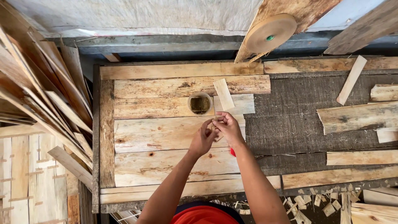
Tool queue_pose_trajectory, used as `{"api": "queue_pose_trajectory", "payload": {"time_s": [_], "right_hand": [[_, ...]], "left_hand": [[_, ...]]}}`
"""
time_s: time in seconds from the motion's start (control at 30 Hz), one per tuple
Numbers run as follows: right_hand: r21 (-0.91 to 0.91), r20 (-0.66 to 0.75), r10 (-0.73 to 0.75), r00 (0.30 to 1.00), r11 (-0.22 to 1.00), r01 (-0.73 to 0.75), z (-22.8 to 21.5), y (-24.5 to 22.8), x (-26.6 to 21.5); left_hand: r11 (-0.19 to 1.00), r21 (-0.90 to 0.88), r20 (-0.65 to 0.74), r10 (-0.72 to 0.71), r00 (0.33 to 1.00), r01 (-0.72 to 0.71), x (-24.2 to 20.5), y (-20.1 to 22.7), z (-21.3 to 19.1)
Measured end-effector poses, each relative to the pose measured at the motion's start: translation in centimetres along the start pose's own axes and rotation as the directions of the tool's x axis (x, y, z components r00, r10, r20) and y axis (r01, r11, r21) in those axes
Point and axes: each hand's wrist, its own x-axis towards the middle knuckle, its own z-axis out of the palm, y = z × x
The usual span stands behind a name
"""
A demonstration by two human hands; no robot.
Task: Measuring, cutting, and gluing small strips of wood veneer to a larger panel.
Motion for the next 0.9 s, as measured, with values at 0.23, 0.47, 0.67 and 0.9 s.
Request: {"api": "queue_pose_trajectory", "payload": {"time_s": [0.23, 0.47, 0.67, 0.9], "right_hand": [[-0.203, -0.078, -0.112, 0.991, 0.975, 0.094, -0.6, 1.9, 1.2], [-0.229, -0.089, -0.111, 0.990, 0.969, 0.088, 0.3, 3.2, 4.0], [-0.128, -0.121, -0.134, 0.984, 0.985, 0.118, 0.8, 3.8, 6.5], [-0.413, -0.235, -0.272, 0.933, 0.897, 0.157, 3.2, 1.8, 8.8]], "left_hand": [[0.981, -0.117, -0.025, -0.160, 0.987, 0.156, -1.1, -6.4, -1.8], [0.999, 0.040, -0.084, -0.016, 0.996, 0.019, -0.2, -6.4, -3.3], [0.993, 0.072, -0.184, -0.078, 0.980, 0.093, 1.7, -6.1, -4.7], [0.961, 0.106, -0.365, -0.200, 0.909, 0.254, 6.9, -6.7, -5.9]]}}
